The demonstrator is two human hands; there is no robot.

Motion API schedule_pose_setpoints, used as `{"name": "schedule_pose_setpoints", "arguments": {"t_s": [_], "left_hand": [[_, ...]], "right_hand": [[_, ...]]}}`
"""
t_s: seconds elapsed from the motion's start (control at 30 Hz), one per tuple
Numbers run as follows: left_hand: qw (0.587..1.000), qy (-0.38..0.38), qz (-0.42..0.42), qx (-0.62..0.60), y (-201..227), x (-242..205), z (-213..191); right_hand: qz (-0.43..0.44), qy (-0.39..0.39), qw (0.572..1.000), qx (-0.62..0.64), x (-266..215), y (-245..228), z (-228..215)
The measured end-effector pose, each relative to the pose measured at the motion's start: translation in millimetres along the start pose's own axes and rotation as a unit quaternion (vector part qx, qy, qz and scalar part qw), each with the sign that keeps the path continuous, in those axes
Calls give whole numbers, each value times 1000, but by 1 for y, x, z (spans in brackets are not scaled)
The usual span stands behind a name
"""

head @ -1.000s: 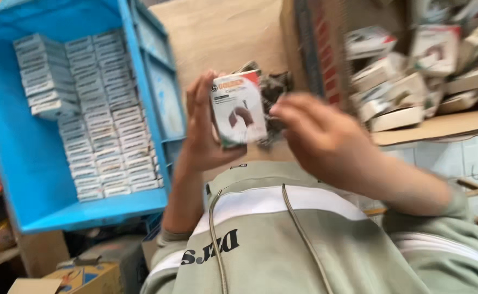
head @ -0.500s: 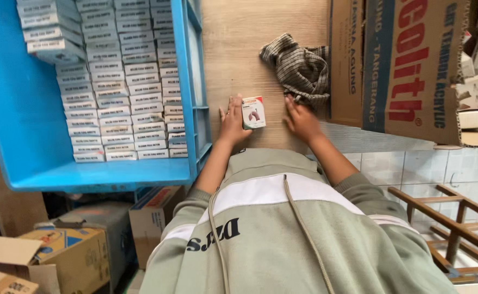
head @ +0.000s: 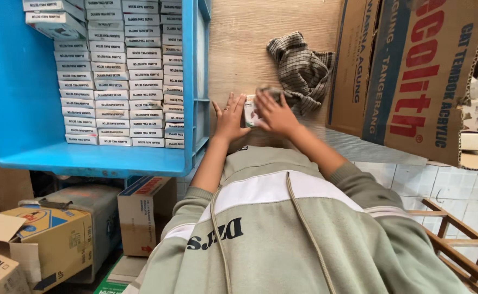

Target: The person organizes small boxes of cable clips in a warehouse setting, first removing them from a cardboard box and then arranging them into rows within a blue plastic crate.

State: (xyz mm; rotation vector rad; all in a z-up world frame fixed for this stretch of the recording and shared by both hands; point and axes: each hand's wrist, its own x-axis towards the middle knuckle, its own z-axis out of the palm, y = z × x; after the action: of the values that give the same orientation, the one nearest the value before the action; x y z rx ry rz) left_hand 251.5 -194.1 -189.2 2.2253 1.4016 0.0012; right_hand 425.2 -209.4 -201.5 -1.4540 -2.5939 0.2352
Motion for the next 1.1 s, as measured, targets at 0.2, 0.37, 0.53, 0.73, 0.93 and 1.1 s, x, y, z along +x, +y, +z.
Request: {"name": "schedule_pose_setpoints", "arguments": {"t_s": [0.2,0.37,0.53,0.73,0.93,1.1], "left_hand": [[999,-5,-8,37,-2,-1,6],[1000,-16,-5,14,-6,2,9],[1000,-29,-8,7,-6,2,8],[1000,-20,-9,2,-10,1,13],[1000,-13,-4,-3,-11,0,15],[1000,-17,1,-12,-9,-3,11]], "right_hand": [[-38,-1,999,32,-17,-10,-1],[-82,39,992,93,-39,5,1],[95,37,967,232,-24,8,5],[108,213,948,210,-26,-9,20],[14,290,938,191,-23,-17,16],[22,-114,993,14,-18,-18,13]]}}
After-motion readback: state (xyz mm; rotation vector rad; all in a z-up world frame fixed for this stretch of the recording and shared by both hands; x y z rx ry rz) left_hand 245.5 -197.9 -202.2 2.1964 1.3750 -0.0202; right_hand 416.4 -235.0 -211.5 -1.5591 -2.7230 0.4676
